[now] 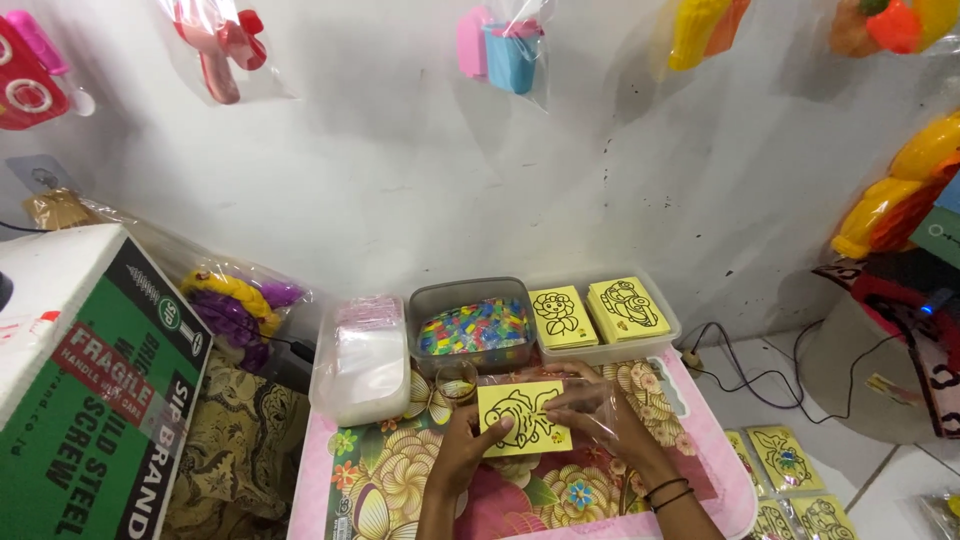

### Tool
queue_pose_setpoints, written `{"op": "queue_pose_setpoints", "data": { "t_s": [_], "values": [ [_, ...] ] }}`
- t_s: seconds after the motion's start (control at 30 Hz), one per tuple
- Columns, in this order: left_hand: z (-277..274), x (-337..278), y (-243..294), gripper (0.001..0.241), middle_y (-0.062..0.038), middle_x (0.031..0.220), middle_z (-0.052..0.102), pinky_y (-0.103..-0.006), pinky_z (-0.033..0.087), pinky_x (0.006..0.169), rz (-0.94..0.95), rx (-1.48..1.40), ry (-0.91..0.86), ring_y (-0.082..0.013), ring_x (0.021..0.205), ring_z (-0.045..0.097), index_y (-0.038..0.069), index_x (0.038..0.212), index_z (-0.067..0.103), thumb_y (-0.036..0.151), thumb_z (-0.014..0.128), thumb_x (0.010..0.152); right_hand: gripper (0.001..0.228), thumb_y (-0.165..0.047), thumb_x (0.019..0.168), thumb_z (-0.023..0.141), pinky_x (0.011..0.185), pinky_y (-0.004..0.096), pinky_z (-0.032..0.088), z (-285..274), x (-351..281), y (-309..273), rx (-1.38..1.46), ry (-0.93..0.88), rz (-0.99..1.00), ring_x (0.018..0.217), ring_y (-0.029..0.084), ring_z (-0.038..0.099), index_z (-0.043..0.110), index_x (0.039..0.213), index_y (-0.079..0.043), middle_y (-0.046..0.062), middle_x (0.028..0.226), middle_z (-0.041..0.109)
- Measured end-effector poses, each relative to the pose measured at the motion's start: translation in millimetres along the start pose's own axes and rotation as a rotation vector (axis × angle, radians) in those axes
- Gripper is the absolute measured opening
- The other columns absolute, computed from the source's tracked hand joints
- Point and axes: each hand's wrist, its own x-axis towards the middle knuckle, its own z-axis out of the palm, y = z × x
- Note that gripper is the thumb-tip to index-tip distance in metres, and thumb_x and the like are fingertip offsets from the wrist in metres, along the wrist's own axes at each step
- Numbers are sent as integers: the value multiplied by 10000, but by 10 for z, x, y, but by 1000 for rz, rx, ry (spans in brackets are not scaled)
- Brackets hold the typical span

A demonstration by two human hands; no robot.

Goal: The person sits on the floor and packs small yellow cards with fish designs into clear plastic bags. They place the cards into the bags, seal them, and arrange the finished packages on the floor.

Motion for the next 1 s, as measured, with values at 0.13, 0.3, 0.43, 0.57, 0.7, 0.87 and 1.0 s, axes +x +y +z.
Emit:
{"op": "queue_pose_setpoints", "data": {
  "t_s": [0.13, 0.3, 0.43, 0.57, 0.7, 0.87, 1.0],
  "values": [
    [-4, 16, -14, 337, -147, 848, 792, -260, 560, 616, -27, 58, 13, -159, 661, 690, -80, 1015, 784, 197, 801, 825, 255, -241, 673, 883, 909, 414, 609, 33, -11, 10, 15, -48, 38, 1168, 279, 663, 876, 819, -33, 129, 1376, 649],
    [39, 9, 37, 261, -130, 798, 761, -258, 531, 515, -169, 48, 101, -159, 611, 651, -63, 998, 771, 103, 849, 812, 218, -185, 696, 895, 874, 362, 614, 35, 4, 40, -79, -55, 3, 1086, 236, 709, 880, 846, -27, 85, 1335, 700],
    [47, -16, 76, 230, -136, 792, 765, -252, 505, 508, -141, 9, 96, -161, 602, 651, -64, 1007, 764, 63, 823, 825, 289, -220, 664, 887, 1041, 449, 537, -68, -23, 149, 14, -9, 20, 1278, 306, 623, 884, 856, -4, 130, 1364, 676],
    [44, -18, 77, 261, -154, 845, 794, -264, 557, 606, -105, 44, 83, -178, 658, 701, -76, 1017, 766, 77, 813, 811, 152, -159, 705, 884, 911, 388, 611, -135, -50, 143, -64, 38, 52, 1087, 248, 705, 881, 797, -39, 118, 1332, 668],
    [27, -7, 43, 281, -148, 846, 795, -267, 572, 630, -62, 58, 72, -173, 671, 704, -80, 1012, 771, 102, 818, 803, 150, -101, 712, 880, 805, 321, 633, -121, -56, 163, -21, 30, 82, 901, 208, 747, 856, 809, 11, 123, 1264, 688],
    [3, 12, -4, 273, -157, 832, 791, -261, 563, 593, -60, 48, 72, -174, 643, 696, -81, 1005, 765, 102, 813, 808, 210, -230, 709, 890, 810, 374, 529, -118, -40, 252, -83, -15, 43, 1045, 266, 668, 872, 806, -44, 134, 1295, 659],
    [-16, 39, -52, 269, -155, 815, 781, -251, 531, 546, -72, 34, 61, -168, 621, 676, -77, 1012, 755, 101, 814, 820, 229, -281, 702, 883, 888, 428, 524, -109, -59, 195, -171, -36, 21, 1179, 291, 653, 889, 818, -83, 130, 1315, 672]
  ]
}}
